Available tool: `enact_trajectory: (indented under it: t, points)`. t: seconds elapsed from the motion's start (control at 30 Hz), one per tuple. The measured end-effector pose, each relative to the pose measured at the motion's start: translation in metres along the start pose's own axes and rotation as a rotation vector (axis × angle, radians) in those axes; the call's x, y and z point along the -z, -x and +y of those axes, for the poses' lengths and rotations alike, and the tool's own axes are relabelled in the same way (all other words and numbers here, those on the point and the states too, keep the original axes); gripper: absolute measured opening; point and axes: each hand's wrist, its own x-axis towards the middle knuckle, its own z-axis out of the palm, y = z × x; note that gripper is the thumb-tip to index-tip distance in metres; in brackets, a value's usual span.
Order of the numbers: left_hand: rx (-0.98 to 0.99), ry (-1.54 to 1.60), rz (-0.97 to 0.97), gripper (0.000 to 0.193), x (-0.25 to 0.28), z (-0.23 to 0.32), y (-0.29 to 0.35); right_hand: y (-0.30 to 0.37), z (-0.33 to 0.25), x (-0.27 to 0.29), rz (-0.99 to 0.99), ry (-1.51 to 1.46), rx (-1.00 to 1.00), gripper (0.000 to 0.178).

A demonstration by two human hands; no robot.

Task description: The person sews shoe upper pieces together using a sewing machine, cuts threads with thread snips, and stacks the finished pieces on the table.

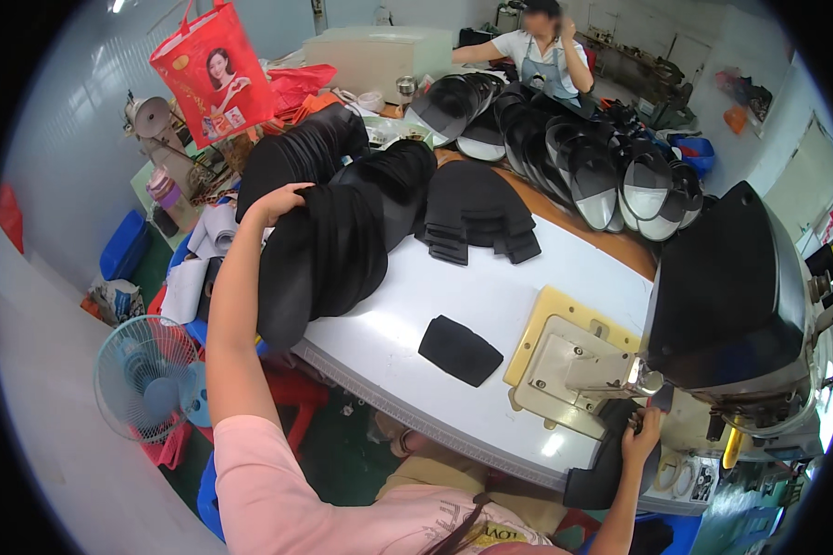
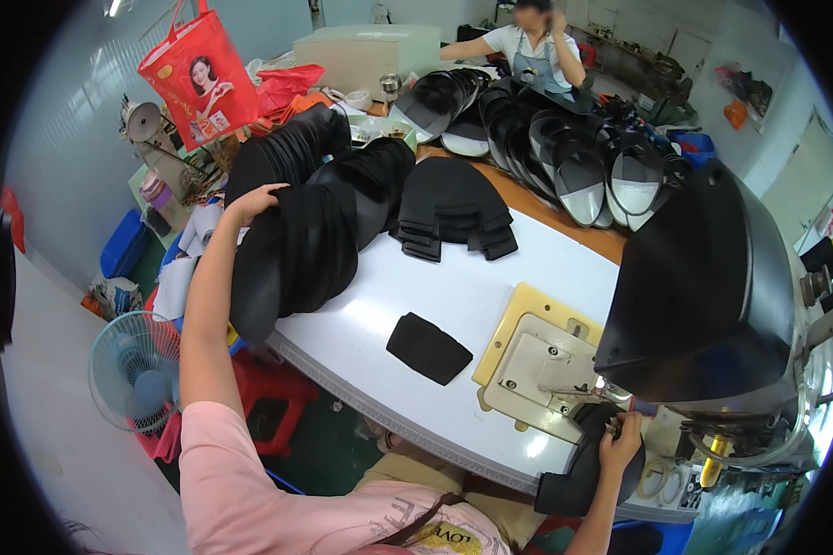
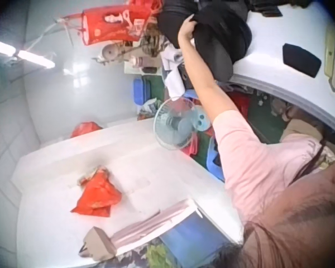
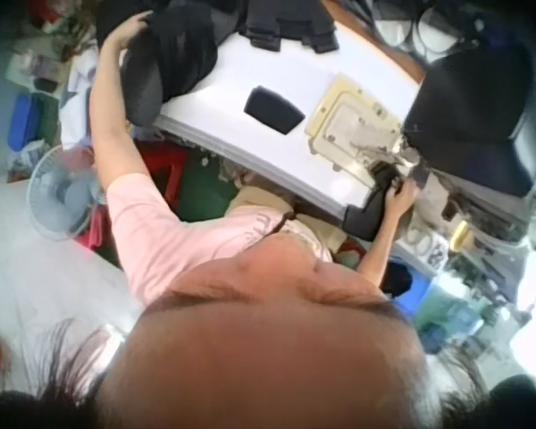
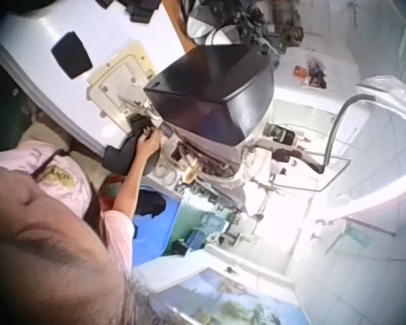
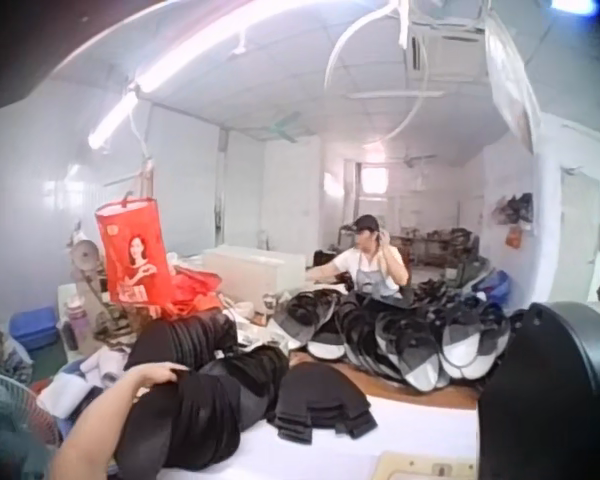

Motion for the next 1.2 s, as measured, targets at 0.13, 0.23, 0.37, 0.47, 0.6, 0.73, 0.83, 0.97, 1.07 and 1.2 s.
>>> enact_trajectory:
  t: [0.13,0.23,0.37,0.47,0.6,0.73,0.83,0.97,1.07,1.2]
  points:
    - [0.112,-0.033,-0.055,0.05,0.002,-0.001,-0.026,0.004,0.006,-0.002,-0.027,-0.023,-0.045,0.02]
    - [0.146,-0.085,-0.003,0.047,-0.003,0.019,-0.025,0.004,0.006,0.0,-0.005,-0.011,-0.008,0.018]
    - [0.19,-0.095,-0.05,0.043,-0.007,0.042,-0.03,0.002,0.005,0.001,-0.004,-0.025,0.0,0.017]
    - [0.257,-0.097,-0.039,0.04,-0.008,0.059,-0.037,-0.001,0.001,0.003,-0.01,-0.005,-0.01,0.017]
    - [0.231,-0.115,-0.004,0.042,-0.019,0.043,-0.059,-0.001,0.002,0.001,-0.011,-0.032,-0.037,0.017]
    - [-0.14,-0.405,0.097,0.045,0.009,-0.002,-0.087,0.003,0.008,-0.006,-0.027,-0.077,-0.074,0.02]
    - [-0.332,-0.811,0.253,0.054,-0.025,0.002,-0.073,0.003,0.009,0.002,-0.007,0.014,-0.014,0.019]
    - [-0.354,-1.336,0.635,0.08,-0.059,0.014,-0.008,0.001,-0.004,0.001,-0.012,0.008,-0.032,0.019]
    - [-0.565,-1.442,0.865,0.081,-0.084,0.004,0.029,0.0,-0.005,0.0,-0.011,0.014,-0.033,0.019]
    - [-0.911,-1.088,0.761,0.068,-0.119,-0.039,0.051,0.001,-0.005,0.002,0.001,-0.009,-0.029,0.02]
